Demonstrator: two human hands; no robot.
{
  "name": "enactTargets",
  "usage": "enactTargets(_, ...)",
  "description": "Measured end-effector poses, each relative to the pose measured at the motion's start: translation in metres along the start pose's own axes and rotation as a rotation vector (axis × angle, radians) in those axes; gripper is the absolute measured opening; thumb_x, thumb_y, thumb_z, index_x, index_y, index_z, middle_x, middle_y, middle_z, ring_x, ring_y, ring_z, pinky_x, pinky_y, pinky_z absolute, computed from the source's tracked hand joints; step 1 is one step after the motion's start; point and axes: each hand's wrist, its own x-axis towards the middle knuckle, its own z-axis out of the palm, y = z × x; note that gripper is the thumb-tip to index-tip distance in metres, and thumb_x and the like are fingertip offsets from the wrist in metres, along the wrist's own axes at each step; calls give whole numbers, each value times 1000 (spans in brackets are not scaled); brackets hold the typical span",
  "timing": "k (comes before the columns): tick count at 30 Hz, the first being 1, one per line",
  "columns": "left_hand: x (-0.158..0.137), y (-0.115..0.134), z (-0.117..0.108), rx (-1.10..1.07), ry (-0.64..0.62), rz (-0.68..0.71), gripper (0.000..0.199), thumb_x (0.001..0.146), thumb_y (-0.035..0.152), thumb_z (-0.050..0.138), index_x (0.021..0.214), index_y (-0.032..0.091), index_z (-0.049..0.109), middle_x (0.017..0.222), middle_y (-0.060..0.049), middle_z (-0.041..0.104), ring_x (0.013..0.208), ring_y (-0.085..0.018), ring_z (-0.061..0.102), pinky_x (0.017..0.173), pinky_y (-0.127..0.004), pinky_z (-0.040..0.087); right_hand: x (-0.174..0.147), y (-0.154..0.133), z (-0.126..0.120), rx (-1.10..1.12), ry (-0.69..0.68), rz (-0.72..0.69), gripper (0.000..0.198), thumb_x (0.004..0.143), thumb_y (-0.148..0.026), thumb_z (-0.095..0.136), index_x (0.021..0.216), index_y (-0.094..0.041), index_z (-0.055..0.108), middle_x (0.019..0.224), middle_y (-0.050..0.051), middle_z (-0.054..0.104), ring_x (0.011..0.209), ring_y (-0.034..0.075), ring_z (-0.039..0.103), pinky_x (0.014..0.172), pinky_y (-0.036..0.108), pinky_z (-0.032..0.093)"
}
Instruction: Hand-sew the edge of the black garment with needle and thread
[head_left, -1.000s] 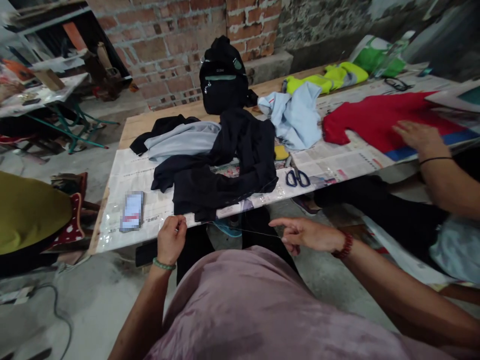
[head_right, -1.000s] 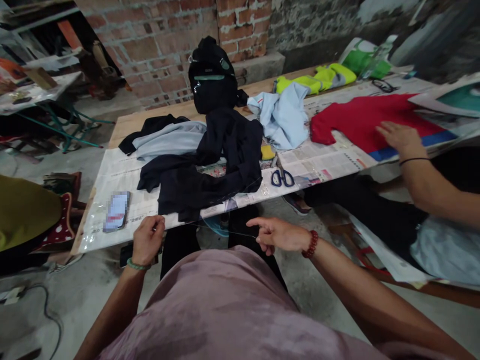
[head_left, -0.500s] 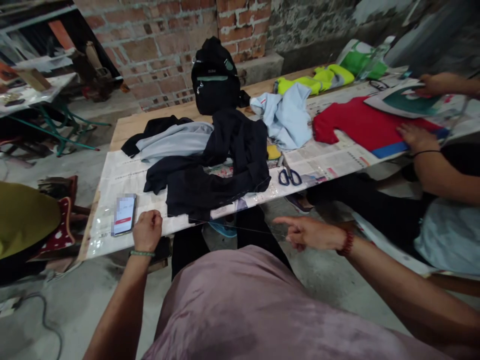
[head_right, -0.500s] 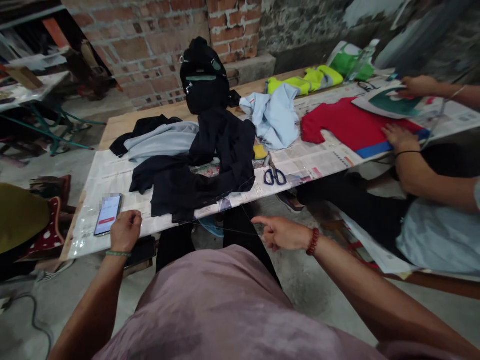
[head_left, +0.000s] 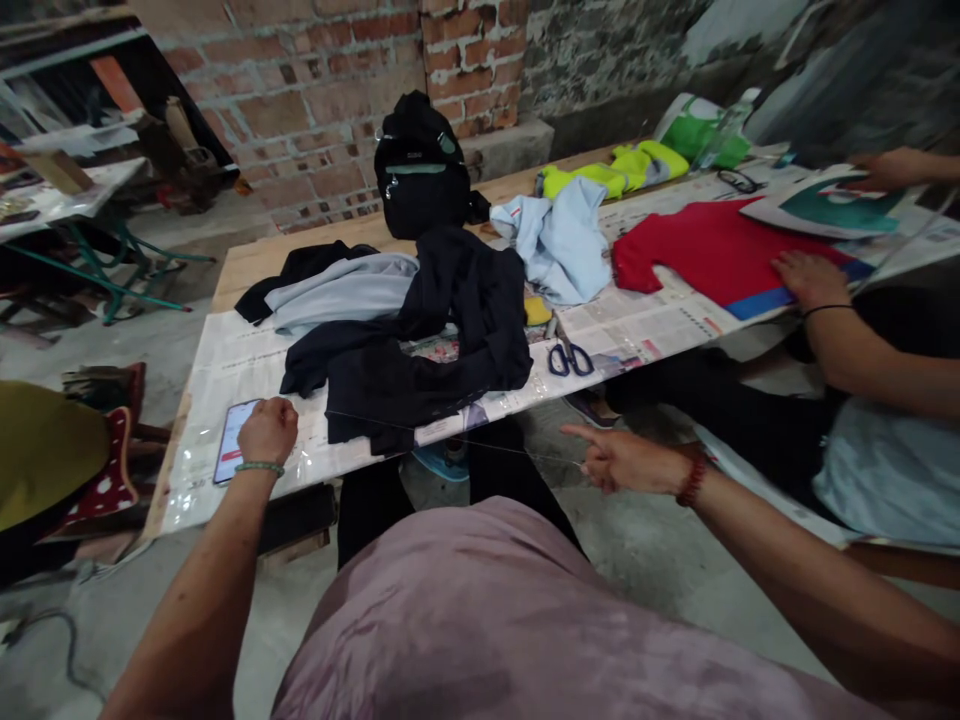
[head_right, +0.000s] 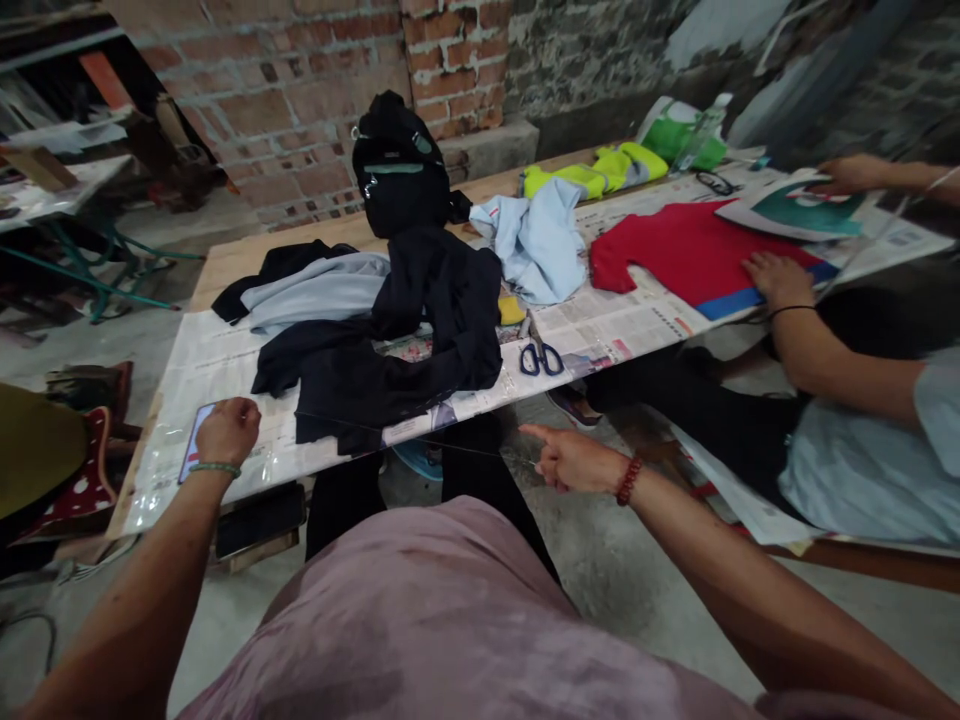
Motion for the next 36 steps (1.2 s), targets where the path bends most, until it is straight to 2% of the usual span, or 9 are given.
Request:
enactTargets(5, 17, -3, 1, 47, -50, -18, 26, 80, 26, 39, 94, 15, 58, 97, -12, 57, 85, -24, 56, 68, -31, 43, 8, 11, -19, -115, 127, 45, 65, 78, -14, 40, 137, -19, 13, 60, -2, 56, 47, 9, 52, 46, 17, 42)
enactTargets(11, 29, -10, 5, 59, -108, -87, 29, 81, 26, 38, 97, 13, 58, 99, -15, 57, 85, -26, 57, 68, -32, 43, 17, 18, -55, -372, 303, 9, 66, 77, -17, 44, 137, -12, 15, 60, 0, 61, 49, 12, 56, 48, 19, 41)
enactTargets(14, 31, -13, 8, 65, -125, -109, 29, 81, 27, 38, 97, 13, 58, 100, -15, 58, 86, -26, 57, 69, -33, 43, 19, 14, -68, -528, 329, 6, 55, 77, -17, 43, 131, -12, 32, 61, 4, 64, 55, 15, 59, 53, 22, 42)
enactTargets(17, 29, -14, 7, 69, -139, -117, 28, 81, 26, 38, 96, 14, 58, 100, -15, 58, 88, -26, 57, 70, -33, 43, 23, 12, -77, -692, 351, 6, 40, 77, -17, 42, 116, -15, 51, 74, 9, 66, 70, 20, 62, 61, 25, 43)
enactTargets(22, 25, -14, 4, 51, -149, -112, 27, 80, 25, 40, 95, 13, 58, 101, -15, 57, 90, -25, 56, 71, -32, 43, 28, 9, -94, -897, 445, 18, 34, 79, -20, 39, 108, -17, 57, 99, 12, 63, 93, 26, 57, 73, 31, 41)
enactTargets(25, 23, -15, 8, 19, -145, -113, 27, 79, 25, 40, 95, 13, 59, 100, -15, 57, 88, -25, 56, 69, -32, 43, 28, -7, -107, -967, 543, 72, 36, 82, -21, 35, 113, -14, 54, 101, 17, 61, 93, 28, 56, 72, 34, 39)
enactTargets(28, 20, -15, 16, -13, -143, -132, 28, 79, 27, 39, 94, 14, 59, 102, -15, 57, 87, -26, 56, 68, -33, 42, 27, -35, -121, -1039, 651, 74, 37, 83, -19, 34, 114, -11, 51, 98, 24, 60, 88, 30, 56, 64, 35, 36)
enactTargets(33, 8, -18, 26, -36, -152, -146, 29, 78, 26, 39, 93, 15, 60, 97, -14, 58, 84, -25, 57, 67, -31, 41, 24, -87, -145, -1120, 791, 34, 33, 80, -10, 37, 109, -9, 52, 95, 26, 59, 85, 27, 56, 63, 35, 34)
enactTargets(36, 1, -22, 30, -43, -154, -159, 28, 78, 26, 38, 92, 16, 61, 96, -14, 59, 83, -24, 57, 67, -31, 41, 25, -110, -160, -1155, 849, -5, 27, 83, -12, 38, 104, -4, 53, 94, 27, 58, 89, 27, 55, 64, 34, 32)
